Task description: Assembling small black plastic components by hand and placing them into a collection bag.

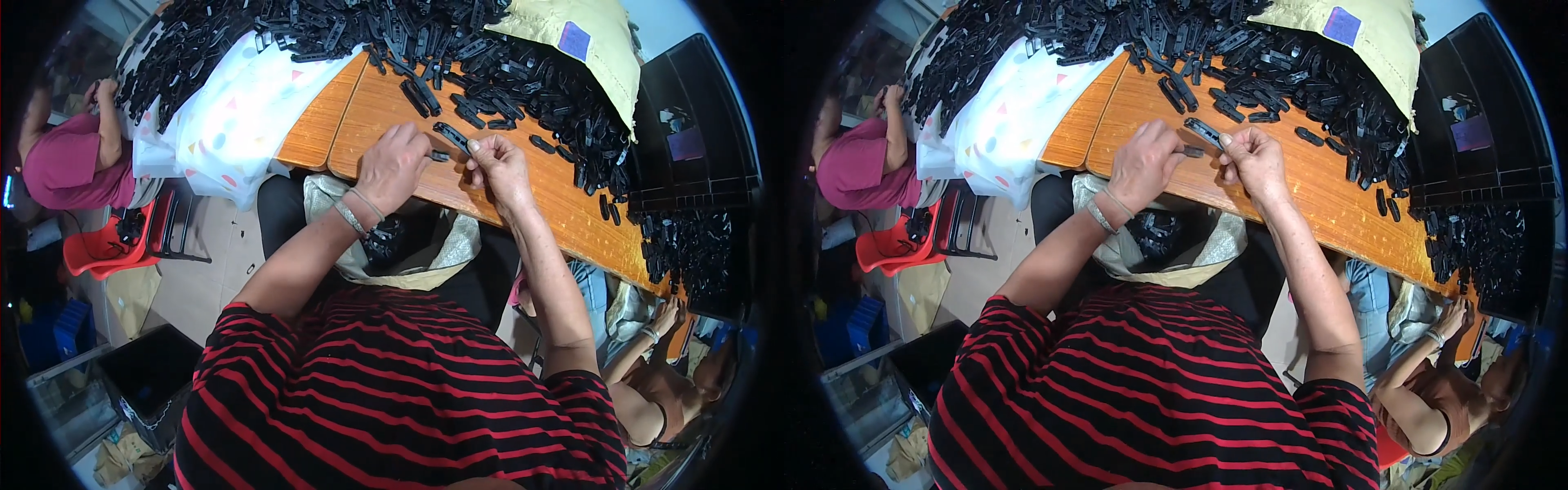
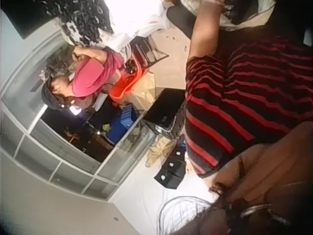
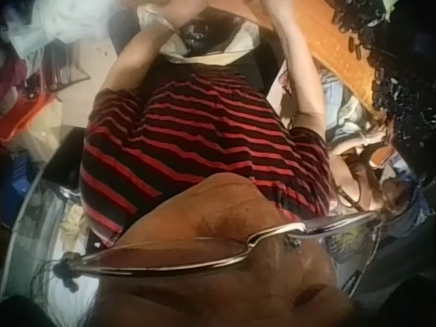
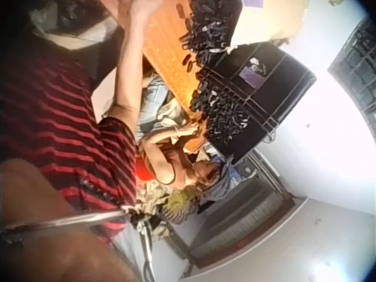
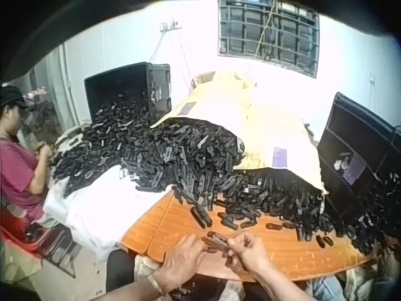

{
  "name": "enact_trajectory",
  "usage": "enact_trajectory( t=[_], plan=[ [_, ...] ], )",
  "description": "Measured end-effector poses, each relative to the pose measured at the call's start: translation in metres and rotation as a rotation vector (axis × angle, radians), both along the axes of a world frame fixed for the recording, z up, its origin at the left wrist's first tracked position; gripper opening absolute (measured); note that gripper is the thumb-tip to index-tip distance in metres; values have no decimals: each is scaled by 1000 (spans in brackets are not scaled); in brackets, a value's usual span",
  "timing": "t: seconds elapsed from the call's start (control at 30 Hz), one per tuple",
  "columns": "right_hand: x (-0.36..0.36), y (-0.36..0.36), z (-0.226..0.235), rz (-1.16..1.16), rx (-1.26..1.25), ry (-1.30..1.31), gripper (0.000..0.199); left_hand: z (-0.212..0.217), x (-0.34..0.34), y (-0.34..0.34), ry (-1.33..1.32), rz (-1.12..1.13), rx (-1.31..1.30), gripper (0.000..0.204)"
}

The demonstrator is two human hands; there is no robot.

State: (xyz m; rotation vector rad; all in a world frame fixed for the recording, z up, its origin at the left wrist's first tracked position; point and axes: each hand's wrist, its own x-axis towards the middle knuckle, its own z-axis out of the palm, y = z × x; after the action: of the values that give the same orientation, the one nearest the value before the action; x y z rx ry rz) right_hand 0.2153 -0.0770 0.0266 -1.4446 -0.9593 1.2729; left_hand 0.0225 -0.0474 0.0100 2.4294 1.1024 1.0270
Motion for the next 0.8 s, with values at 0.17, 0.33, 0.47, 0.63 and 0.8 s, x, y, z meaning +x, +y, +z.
enact_trajectory(
  t=[0.17,0.33,0.47,0.63,0.8],
  plan=[
    [-7,-1,1,30,-56,58,15,3,-6,6,8,36,28,24],
    [-11,8,9,106,-100,49,15,0,-13,14,-398,50,-471,27],
    [-11,18,9,175,-118,-30,18,2,-13,24,-647,-111,-828,24],
    [-12,23,3,206,-143,-81,19,-8,-9,26,-571,-1,-771,16],
    [-15,24,3,210,-165,-124,20,-17,-8,26,-545,39,-723,13]
  ],
)
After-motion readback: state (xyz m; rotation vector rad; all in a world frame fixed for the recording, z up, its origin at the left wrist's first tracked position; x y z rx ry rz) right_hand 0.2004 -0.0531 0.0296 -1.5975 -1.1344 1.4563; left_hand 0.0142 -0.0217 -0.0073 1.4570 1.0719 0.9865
